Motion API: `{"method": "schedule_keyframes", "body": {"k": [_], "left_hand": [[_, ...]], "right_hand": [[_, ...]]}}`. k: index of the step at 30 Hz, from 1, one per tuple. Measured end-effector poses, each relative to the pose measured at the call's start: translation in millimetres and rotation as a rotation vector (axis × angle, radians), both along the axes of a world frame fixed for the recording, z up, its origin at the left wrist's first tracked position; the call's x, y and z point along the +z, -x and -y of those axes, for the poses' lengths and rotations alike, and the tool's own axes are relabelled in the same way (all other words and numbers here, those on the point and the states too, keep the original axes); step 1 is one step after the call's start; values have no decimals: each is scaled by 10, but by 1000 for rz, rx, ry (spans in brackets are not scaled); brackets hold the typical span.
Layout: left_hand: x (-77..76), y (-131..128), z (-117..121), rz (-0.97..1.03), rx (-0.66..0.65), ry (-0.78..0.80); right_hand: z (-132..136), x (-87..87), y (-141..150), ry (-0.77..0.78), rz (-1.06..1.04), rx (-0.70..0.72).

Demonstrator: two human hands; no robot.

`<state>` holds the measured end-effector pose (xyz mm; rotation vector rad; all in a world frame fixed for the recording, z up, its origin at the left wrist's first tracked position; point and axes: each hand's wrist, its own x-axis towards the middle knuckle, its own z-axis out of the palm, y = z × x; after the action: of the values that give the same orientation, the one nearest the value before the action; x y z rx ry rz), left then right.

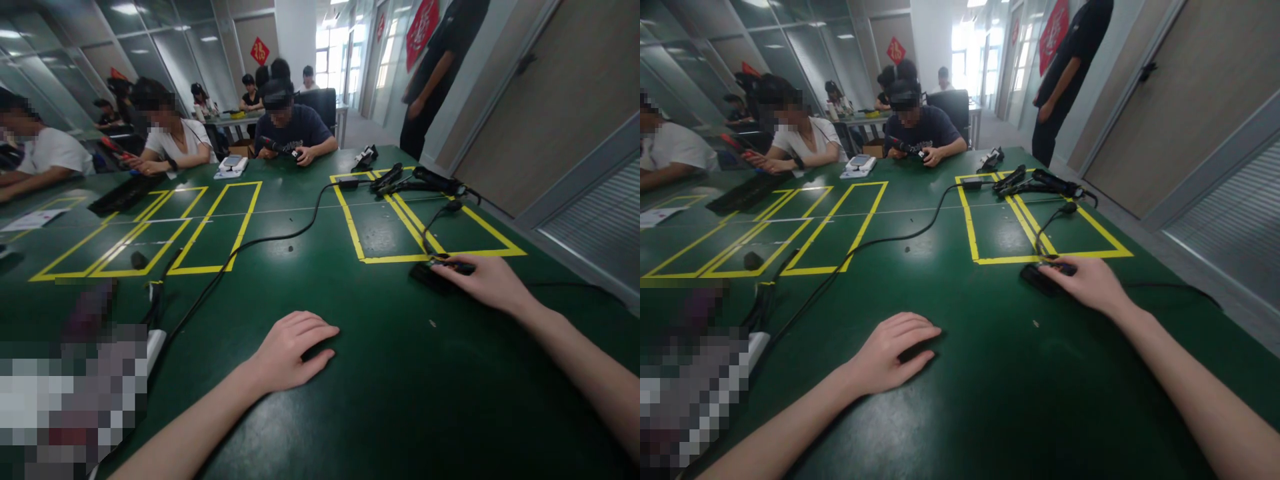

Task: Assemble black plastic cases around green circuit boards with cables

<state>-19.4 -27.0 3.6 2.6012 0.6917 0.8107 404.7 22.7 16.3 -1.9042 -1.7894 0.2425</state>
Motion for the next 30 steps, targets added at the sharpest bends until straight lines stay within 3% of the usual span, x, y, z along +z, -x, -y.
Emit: {"method": "schedule_keyframes", "body": {"k": [2, 7, 15, 20, 23, 26, 30], "left_hand": [[2, 9, -5, -9, 54, 7], [-27, 33, -17, -135, 150, 15], [-24, 18, -17, -202, 109, 18], [25, 33, 16, -112, 45, 50], [17, 32, 23, -89, 72, 35], [3, 14, 9, -153, 87, 39], [20, 1, -8, -219, 3, 76]], "right_hand": [[94, 60, 252, 70, -164, 192], [187, 100, 391, -83, -377, 127], [172, -9, 487, -73, -332, 166], [182, 16, 535, -46, -317, 211], [185, 27, 541, -33, -284, 232], [184, 26, 542, -28, -276, 229], [183, 16, 549, -20, -288, 236]]}}
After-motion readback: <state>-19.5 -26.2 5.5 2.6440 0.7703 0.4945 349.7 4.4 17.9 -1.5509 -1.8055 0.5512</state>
